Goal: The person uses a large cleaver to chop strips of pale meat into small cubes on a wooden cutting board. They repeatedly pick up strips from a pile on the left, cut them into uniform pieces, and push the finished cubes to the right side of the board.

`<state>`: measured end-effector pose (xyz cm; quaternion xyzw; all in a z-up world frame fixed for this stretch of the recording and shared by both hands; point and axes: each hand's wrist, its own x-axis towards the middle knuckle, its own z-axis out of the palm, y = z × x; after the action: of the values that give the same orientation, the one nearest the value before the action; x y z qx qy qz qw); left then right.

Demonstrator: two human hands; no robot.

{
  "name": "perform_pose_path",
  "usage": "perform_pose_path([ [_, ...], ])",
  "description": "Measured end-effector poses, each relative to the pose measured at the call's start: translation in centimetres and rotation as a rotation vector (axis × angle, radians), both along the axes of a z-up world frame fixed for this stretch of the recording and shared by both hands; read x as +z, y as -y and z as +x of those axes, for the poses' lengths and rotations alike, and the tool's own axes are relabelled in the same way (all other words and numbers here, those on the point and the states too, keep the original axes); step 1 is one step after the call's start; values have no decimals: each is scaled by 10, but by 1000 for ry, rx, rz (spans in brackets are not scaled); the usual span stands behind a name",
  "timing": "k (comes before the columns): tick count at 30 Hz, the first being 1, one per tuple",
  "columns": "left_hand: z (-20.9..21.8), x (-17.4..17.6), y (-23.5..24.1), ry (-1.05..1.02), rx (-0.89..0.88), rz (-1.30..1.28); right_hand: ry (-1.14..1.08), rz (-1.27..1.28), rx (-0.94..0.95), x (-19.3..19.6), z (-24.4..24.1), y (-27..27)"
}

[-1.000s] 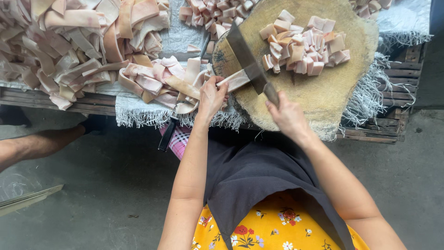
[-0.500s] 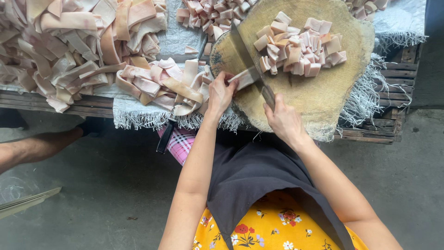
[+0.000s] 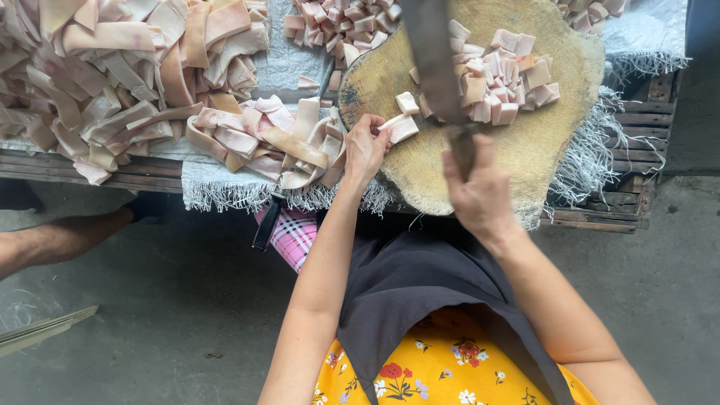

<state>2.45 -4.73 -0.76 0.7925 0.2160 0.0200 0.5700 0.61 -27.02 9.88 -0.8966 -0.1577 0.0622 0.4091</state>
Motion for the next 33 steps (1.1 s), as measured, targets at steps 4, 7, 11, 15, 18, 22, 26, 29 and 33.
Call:
perform_pose_path([
  [4,-4,-6,-6,158,-44,322,-168,-302,95,-42,-11,-9],
  [7,-7,-13,-4,110,-41,244,-176,-216,59,-36,-18,3],
  [11,-6,-11,1,126,-55,178,-209,-132,-8,19,-1,10],
  [15,-2,-3,-6,13,-9,27,-18,31,-26,50,-7,9],
  [18,-8,1,-15,-9,43,-17,-74,19,-9,24,-13,-5],
  [22,-8,-7,-17,134,-48,306,-132,-240,99,-34,-13,-19],
  [26,-8,-17,4,185,-70,358,-192,-243,108,-51,5,-3],
  [29,-10,-9,8,173,-81,293,-705,23,-63,-24,24,8],
  [33,-25,-13,-12,80,-1,96,-488,107,-149,10,10,9],
])
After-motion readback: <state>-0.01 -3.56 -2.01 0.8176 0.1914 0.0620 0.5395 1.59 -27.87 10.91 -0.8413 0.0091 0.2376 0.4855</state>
